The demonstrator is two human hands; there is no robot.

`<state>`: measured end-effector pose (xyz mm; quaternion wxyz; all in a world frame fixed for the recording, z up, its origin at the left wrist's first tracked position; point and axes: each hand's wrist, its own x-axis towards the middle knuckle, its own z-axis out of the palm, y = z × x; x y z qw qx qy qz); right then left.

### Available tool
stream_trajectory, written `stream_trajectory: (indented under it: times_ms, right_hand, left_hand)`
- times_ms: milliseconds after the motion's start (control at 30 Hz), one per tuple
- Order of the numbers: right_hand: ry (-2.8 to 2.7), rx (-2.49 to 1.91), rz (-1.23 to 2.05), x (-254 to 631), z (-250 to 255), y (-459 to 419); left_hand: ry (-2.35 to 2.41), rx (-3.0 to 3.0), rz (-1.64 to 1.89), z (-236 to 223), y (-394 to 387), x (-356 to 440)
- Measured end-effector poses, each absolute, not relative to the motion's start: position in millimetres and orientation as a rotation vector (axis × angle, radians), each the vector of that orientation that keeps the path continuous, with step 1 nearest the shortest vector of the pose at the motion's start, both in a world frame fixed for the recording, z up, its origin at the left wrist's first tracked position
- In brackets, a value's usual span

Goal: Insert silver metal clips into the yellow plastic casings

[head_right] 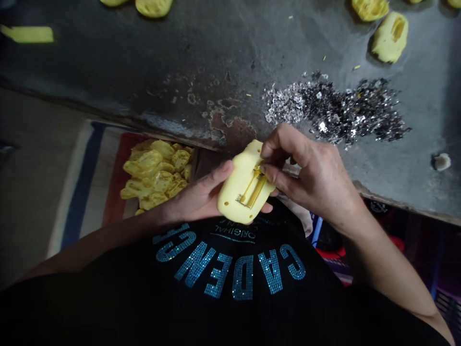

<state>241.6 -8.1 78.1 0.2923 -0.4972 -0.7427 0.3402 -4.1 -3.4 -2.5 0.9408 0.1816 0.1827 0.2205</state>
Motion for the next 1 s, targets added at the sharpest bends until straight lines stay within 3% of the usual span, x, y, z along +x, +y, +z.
stream_trajectory:
  times_ms: [300, 600, 700, 900, 1000]
  right_hand:
    - [-2.123, -1.437, 0.438, 229.5, 67.3, -19.6]
    - [-2.070, -1.314, 0.170, 234.7, 46.3, -36.2]
    - [-2.062, -1.288, 0.255, 238.5, 44.6, -31.0]
    - [-2.034, -1.258, 0.744, 251.0, 49.8, -4.4]
    - [-2.105, -1.262, 0.786, 252.7, 49.2, 4.9]
  left_hand:
    - [0.519, 0.430, 0.516, -12.7, -8.1, -6.6]
    - [0.309, 0.313, 0.367, -10.5, 3.7, -8.7]
    - [0.308, 0.339, 0.371, -9.9, 3.1, -8.4]
    - [0.479, 0.535, 0.528, -5.7, -5.7, -4.9]
    - [0.612, 0.600, 0.605, -4.7, -9.7, -2.7]
